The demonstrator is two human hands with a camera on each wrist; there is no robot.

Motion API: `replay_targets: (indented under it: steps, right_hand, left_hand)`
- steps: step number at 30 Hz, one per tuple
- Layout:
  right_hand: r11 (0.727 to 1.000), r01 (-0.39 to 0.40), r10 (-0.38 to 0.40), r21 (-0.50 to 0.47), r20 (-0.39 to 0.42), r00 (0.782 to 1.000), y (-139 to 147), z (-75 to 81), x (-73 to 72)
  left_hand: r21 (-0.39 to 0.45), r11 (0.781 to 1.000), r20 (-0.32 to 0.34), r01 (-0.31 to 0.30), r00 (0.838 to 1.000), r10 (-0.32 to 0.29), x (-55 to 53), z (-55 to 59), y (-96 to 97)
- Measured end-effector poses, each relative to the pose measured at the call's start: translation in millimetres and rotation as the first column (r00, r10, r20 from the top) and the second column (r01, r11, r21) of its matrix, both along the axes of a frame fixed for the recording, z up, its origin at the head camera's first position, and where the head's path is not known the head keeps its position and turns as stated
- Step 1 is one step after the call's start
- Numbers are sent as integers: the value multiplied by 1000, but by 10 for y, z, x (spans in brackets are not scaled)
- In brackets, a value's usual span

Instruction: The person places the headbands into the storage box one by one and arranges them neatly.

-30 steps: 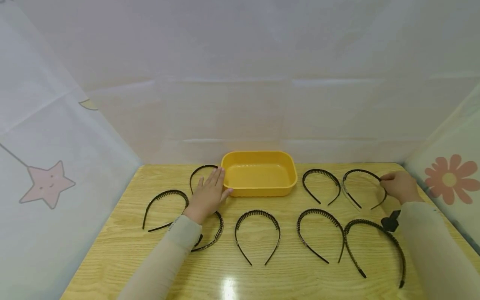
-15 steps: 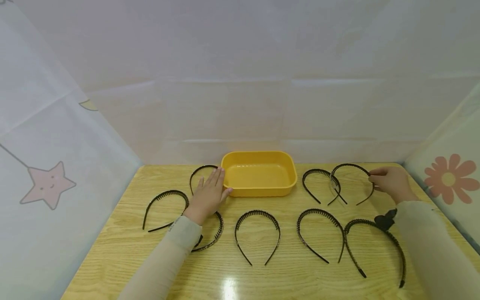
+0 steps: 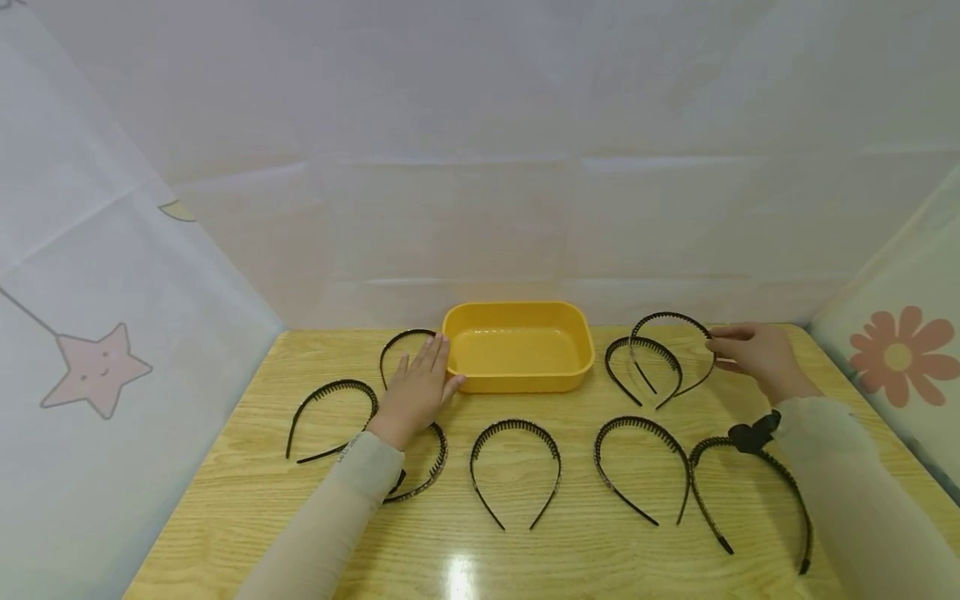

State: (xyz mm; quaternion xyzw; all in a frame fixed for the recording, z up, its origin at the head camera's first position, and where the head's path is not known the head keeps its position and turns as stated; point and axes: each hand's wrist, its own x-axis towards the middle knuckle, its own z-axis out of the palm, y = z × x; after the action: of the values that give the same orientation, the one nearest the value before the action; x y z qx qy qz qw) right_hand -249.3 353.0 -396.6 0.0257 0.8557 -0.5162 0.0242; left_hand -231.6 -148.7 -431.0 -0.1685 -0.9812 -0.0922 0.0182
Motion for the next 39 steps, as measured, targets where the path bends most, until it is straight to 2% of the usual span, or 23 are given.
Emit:
replay_targets:
  steps: [9, 15, 21, 25, 28, 35, 39]
  right_hand:
    - [988, -5, 9, -153, 27, 1000, -222, 74, -14]
    - [975, -14, 24, -220, 43, 999, -380, 113, -17]
    - [965, -24, 31, -261, 22, 999, -551, 139, 4]
    - [948, -26, 30, -317, 8, 1000, -670, 146, -1]
    - [939, -24, 28, -342, 8, 1000, -770, 142, -19]
    - [948, -17, 29, -318, 35, 999, -1000, 121, -55]
    - [939, -23, 40, -343, 40, 998, -1125, 114, -82]
  left_hand:
    - [0, 1000, 0, 1, 1000, -1, -9, -21, -12]
    - [-4, 1000, 1, -2, 1000, 2, -8, -20, -10]
    - [-12, 1000, -3, -2, 1000, 2, -8, -25, -9]
    - [-8, 1000, -6, -2, 1000, 2, -15, -37, -13]
    - [-4, 1000, -7, -6, 1000, 6, -20, -51, -19]
    - [-13, 1000, -7, -7, 1000, 7, -29, -77, -26]
    - [-13, 1000, -17, -5, 1000, 4, -22, -78, -27]
